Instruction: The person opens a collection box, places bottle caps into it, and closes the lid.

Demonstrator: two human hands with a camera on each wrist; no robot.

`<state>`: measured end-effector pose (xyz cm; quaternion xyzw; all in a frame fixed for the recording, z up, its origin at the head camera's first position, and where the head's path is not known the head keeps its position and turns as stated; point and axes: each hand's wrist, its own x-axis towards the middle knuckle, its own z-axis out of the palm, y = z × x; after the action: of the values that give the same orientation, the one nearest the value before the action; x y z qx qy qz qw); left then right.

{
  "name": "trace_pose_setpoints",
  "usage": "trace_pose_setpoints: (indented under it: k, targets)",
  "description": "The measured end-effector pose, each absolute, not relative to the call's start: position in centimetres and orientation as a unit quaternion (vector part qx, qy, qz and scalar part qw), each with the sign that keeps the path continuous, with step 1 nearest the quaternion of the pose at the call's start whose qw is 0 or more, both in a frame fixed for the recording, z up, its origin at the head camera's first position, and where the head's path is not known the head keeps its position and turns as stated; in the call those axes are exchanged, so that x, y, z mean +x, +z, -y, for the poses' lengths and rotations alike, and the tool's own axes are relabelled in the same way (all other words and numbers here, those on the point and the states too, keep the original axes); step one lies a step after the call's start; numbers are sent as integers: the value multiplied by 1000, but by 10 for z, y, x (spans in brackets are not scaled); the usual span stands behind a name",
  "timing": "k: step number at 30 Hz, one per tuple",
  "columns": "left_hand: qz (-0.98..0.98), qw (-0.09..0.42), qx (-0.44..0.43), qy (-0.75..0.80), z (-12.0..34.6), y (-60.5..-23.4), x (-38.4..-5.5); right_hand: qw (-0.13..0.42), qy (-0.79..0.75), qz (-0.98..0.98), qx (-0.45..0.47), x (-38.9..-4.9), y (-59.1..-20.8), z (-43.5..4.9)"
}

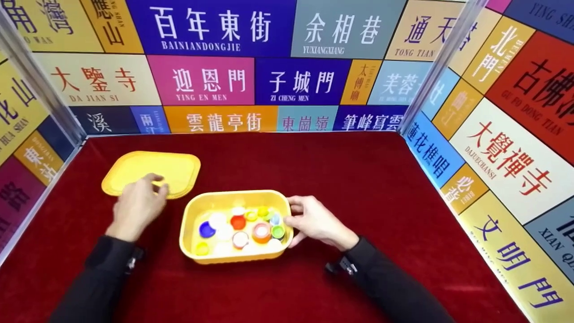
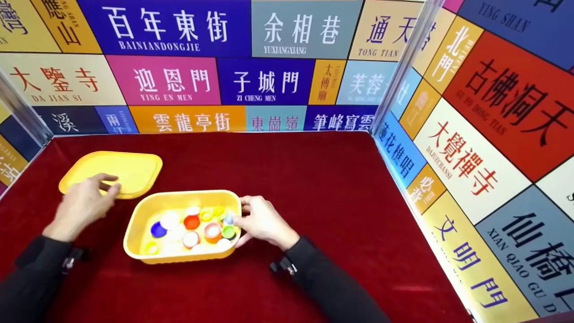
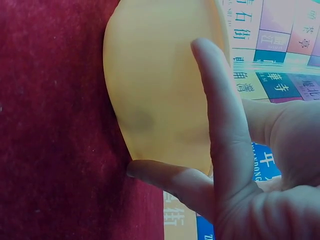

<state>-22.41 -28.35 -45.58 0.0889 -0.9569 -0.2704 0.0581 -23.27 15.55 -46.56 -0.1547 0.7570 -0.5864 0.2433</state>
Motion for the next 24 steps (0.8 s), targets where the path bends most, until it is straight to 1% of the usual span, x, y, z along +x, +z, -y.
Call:
trace_pose_setpoints:
  k: [3, 6, 9, 12, 14, 18, 24]
  targets:
    - [952, 62, 122, -274, 305, -459, -237, 244, -586, -757, -156, -233, -466, -156]
    - [945, 54, 163, -278, 326, -461, -247, 244, -586, -756, -159, -233, -467, -156]
    - [941, 32, 196, -274, 346, -461, -255, 246, -588, -753, -163, -234, -468, -155]
    - [940, -3, 211, -269, 360, -462, -262, 248, -591, -750, -163, -235, -468, -155]
    - [939, -20, 216, -268, 367, -462, -265, 249, -592, -749, -162, -235, -468, -155]
    - [933, -38, 228, -275, 376, -465, -270, 251, -593, -748, -161, -236, -468, -154]
    - [924, -48, 253, -283, 385, -472, -273, 250, -591, -751, -154, -235, -467, -155]
